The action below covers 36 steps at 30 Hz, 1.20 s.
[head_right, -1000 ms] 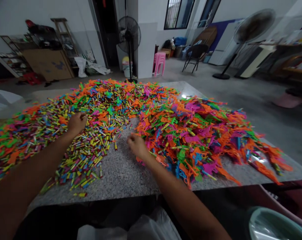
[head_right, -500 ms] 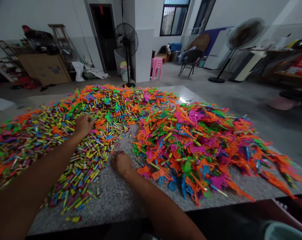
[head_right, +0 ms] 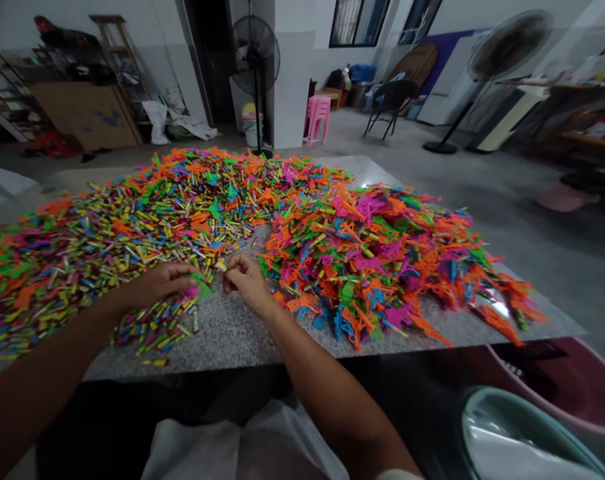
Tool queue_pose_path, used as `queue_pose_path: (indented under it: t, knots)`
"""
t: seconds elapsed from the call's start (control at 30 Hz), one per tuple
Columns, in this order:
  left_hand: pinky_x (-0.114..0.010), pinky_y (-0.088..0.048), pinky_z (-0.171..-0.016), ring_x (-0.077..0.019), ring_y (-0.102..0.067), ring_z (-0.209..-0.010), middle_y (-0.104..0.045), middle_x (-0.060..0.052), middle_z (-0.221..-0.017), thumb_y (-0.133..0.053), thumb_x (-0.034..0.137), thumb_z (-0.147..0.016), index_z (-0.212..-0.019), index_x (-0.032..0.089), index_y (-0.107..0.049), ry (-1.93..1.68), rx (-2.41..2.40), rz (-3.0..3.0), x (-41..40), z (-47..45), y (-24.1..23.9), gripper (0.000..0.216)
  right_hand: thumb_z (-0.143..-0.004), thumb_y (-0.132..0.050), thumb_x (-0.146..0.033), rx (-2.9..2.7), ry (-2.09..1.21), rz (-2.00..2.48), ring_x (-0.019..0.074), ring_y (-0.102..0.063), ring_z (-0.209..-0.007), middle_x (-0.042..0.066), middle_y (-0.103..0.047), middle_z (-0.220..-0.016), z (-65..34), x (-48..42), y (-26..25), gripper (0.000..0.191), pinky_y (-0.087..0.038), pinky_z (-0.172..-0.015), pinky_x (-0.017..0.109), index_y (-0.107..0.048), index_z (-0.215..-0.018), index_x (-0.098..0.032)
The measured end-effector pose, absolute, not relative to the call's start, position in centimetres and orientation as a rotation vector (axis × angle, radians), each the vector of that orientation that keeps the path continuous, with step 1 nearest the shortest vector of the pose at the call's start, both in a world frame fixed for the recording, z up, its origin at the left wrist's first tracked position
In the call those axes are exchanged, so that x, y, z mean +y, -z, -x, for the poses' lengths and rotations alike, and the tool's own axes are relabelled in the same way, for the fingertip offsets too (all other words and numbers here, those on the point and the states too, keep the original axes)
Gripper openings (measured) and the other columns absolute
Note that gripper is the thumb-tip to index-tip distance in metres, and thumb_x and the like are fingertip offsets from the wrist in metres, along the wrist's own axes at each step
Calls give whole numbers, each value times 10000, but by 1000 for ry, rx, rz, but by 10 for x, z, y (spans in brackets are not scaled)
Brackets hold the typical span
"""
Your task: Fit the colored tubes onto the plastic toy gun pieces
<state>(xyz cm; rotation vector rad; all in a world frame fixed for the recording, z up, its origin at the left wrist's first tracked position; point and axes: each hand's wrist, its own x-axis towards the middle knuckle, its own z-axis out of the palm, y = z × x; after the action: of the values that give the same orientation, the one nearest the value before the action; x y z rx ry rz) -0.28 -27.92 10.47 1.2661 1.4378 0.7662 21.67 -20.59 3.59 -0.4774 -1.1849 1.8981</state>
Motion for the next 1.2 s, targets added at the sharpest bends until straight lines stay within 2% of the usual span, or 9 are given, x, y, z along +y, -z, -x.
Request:
queue_pose_path:
  t: [0.17, 0.4, 0.7, 0.87, 1.07, 1.2]
  knots:
    - [-222, -332, -406, -126, -473, -434, -604, 6, -561, -888, 402, -706, -848, 233, -814, -676, 1432, -1368, -296, -13, -122, 233, -845, -684, -317, -1380, -1880, 377, 98, -550, -498, -69, -656, -703, -224, -235, -41, 261, -541, -535, 245, -649, -1087, -226]
    - [-239, -294, -383, -131, -450, -386, -566, 26, -502, -922, 464, -641, -780, 240, -792, -639, 1460, -1363, -302, -21, -124, 294, -894, -708, -380, -1430, -1851, 377, 93, -561, -522, -44, -678, -739, -238, -246, -43, 275, -563, -556, 253, -702, -1100, -198]
    - [-244, -291, -424, -123, -422, -421, -542, 16, -528, -855, 455, -749, -762, 227, -777, -535, 1411, -1475, -307, -28, -126, 242, -854, -629, -224, -1615, -1692, 475, 85, -593, -537, -43, -671, -746, -246, -249, -43, 260, -549, -527, 214, -739, -1087, -193]
    - [-232, -304, -438, -118, -436, -435, -558, 13, -554, -841, 468, -788, -794, 224, -761, -526, 1390, -1473, -311, -25, -124, 257, -835, -625, -228, -1633, -1794, 500, 78, -569, -486, -49, -667, -724, -246, -244, -41, 289, -546, -491, 215, -747, -1091, -175]
    - [-237, -361, -446, -128, -491, -447, -584, 8, -586, -786, 579, -821, -794, 215, -688, -439, 1322, -1377, -307, -17, -87, 378, -832, -613, -210, -1739, -1910, 539, 83, -573, -473, -60, -638, -671, -250, -244, -19, 266, -534, -494, 211, -752, -1054, -160]
    - [-266, -481, -529, -175, -640, -566, -669, -9, -714, -776, 625, -790, -853, 200, -675, -305, 1336, -1357, -294, -13, -44, 442, -810, -613, -147, -1966, -1905, 678, 76, -562, -452, -58, -651, -660, -258, -235, 2, 248, -465, -454, 177, -728, -1030, -155]
